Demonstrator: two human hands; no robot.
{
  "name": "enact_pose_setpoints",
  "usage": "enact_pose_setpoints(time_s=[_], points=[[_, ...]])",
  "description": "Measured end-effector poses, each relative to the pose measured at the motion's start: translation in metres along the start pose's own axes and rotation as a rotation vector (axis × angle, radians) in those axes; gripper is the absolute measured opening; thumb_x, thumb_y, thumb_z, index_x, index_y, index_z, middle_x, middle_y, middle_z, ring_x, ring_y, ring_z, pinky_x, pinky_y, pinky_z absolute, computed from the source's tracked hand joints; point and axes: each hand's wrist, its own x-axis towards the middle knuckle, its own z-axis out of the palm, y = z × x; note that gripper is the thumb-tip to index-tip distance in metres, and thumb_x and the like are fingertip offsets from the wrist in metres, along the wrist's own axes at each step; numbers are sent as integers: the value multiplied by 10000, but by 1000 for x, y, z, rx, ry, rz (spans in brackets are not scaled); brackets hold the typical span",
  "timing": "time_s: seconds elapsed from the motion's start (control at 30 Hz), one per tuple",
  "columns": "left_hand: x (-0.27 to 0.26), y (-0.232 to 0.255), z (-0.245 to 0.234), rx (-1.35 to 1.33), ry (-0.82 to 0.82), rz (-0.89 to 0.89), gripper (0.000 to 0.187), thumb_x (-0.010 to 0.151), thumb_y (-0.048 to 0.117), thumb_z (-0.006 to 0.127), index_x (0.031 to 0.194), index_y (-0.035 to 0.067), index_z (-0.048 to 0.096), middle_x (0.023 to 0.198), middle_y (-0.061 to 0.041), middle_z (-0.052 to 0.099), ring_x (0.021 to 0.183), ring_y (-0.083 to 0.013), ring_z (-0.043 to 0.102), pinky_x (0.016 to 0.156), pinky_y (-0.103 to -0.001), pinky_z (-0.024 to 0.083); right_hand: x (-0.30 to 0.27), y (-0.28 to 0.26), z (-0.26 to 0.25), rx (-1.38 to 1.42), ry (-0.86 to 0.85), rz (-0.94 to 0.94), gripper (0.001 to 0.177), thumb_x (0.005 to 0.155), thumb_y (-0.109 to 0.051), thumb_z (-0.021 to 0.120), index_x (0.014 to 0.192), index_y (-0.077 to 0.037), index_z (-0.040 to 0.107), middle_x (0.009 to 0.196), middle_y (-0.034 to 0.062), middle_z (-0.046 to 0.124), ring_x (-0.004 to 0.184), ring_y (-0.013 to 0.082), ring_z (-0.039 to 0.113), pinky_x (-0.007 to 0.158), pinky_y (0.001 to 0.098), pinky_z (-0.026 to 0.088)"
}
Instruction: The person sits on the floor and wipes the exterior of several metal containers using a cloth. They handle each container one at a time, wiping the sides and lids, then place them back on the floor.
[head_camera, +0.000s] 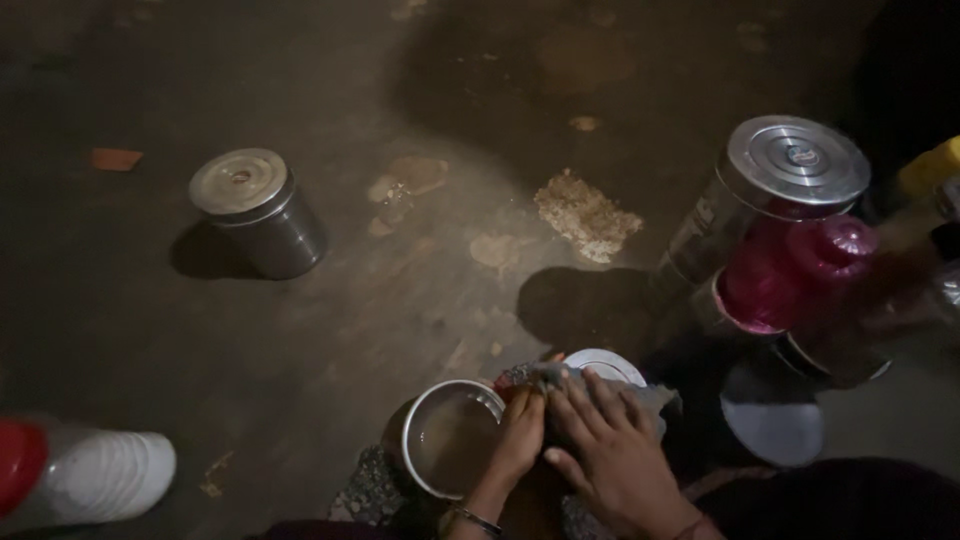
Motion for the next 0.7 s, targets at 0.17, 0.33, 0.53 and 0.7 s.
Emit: enact_pose_setpoints(time_s=[0.17,0.33,0.53,0.7], points=[[-5,21,8,-47,-4,-120,531,1093,375,296,1567,150,376,1665,-86,359,1544,-230,312,1235,-367,257,21,19,-11,-43,-167,175,808,940,-592,442,1593,-129,330,1636,111,316,1533,370,192,1126,595,143],[-30,64,5,-64,-167,-76,785,966,370,521,1649,194,175,1724,-108,188,1581,-255,178,1258,-413,158,16,24,-20,32,-191,379,943,888,-671,517,1604,-103,288,1593,166,315,1451,396,289,1144,529,244],[-35,78,2,216,-157,234,1079,873,505,681,1662,90,73,1750,-213,106,1621,-331,95,1278,-481,110,-23,38,11,617,53,607,1032,778,-472,768,1550,-3,268,1527,243,409,1431,354,413,1153,431,351],[-33,119,44,1156,-47,155,1353,693,844,690,1620,55,100,1679,-289,75,1561,-451,5,1165,-698,60,-84,59,82,1147,125,607,1105,780,-291,798,1615,-18,127,1654,230,291,1520,327,276,1193,427,237]])
